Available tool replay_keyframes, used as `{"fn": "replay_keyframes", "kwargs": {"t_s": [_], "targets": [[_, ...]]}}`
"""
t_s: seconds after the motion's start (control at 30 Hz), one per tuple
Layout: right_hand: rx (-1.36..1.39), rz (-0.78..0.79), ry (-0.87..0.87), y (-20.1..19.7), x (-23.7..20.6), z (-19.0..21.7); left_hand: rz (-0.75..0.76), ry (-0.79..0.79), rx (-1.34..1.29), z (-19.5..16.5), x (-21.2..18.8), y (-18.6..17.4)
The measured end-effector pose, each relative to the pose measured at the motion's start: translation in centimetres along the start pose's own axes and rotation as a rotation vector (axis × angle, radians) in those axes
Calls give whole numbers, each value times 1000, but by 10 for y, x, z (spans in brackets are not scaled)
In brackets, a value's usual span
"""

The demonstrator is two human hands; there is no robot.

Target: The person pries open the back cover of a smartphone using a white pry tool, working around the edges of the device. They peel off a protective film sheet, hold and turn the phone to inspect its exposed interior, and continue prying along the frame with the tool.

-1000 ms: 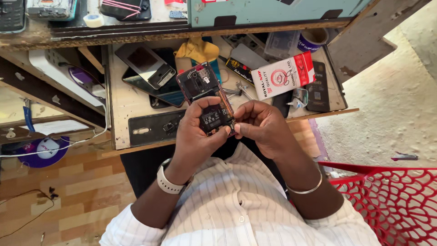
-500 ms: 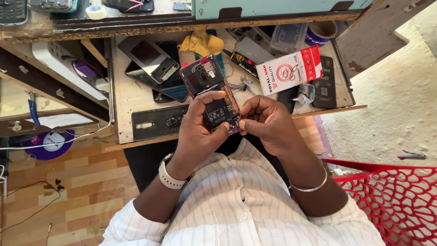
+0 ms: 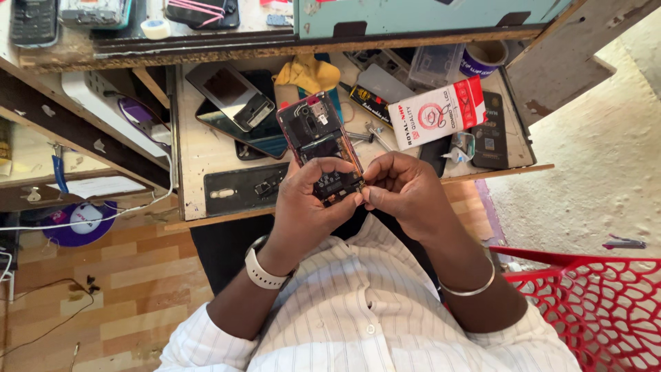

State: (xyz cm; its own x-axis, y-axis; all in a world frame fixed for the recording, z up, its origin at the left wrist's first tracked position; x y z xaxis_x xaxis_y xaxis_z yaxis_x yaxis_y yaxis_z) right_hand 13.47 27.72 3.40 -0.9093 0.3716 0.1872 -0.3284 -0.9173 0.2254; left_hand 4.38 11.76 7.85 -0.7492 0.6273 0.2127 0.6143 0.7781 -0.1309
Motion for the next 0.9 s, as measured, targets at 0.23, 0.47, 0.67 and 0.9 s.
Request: {"fn": "replay_keyframes", "kwargs": {"t_s": [0.23,0.47,0.67,0.9], "targets": [[-114,-4,-83,4,-8,7,-37,-45,-63,4,2,-3],[-221,20,-200,9,-12,17,-68,-131,-118,16,0,-3],[-448,-3,-207,14,-8,31,-195,-23,117,6,0,-3],[-564,-37,-201,23,-16,47,-184,-204,-114,15,-2,5]]}}
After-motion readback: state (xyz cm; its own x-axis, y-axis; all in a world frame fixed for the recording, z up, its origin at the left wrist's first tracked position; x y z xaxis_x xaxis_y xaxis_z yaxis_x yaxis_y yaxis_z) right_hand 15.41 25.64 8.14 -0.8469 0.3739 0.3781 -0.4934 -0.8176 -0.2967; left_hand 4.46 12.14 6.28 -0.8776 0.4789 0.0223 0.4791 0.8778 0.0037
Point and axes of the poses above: each hand's wrist, its own x-axis towards the middle knuckle, its own y-axis out of the palm, z = x × y, the point moved 7 cm from there along x, towards the middle knuckle, and after that the axes turned 13 degrees about -y, right-handed, at the moved point
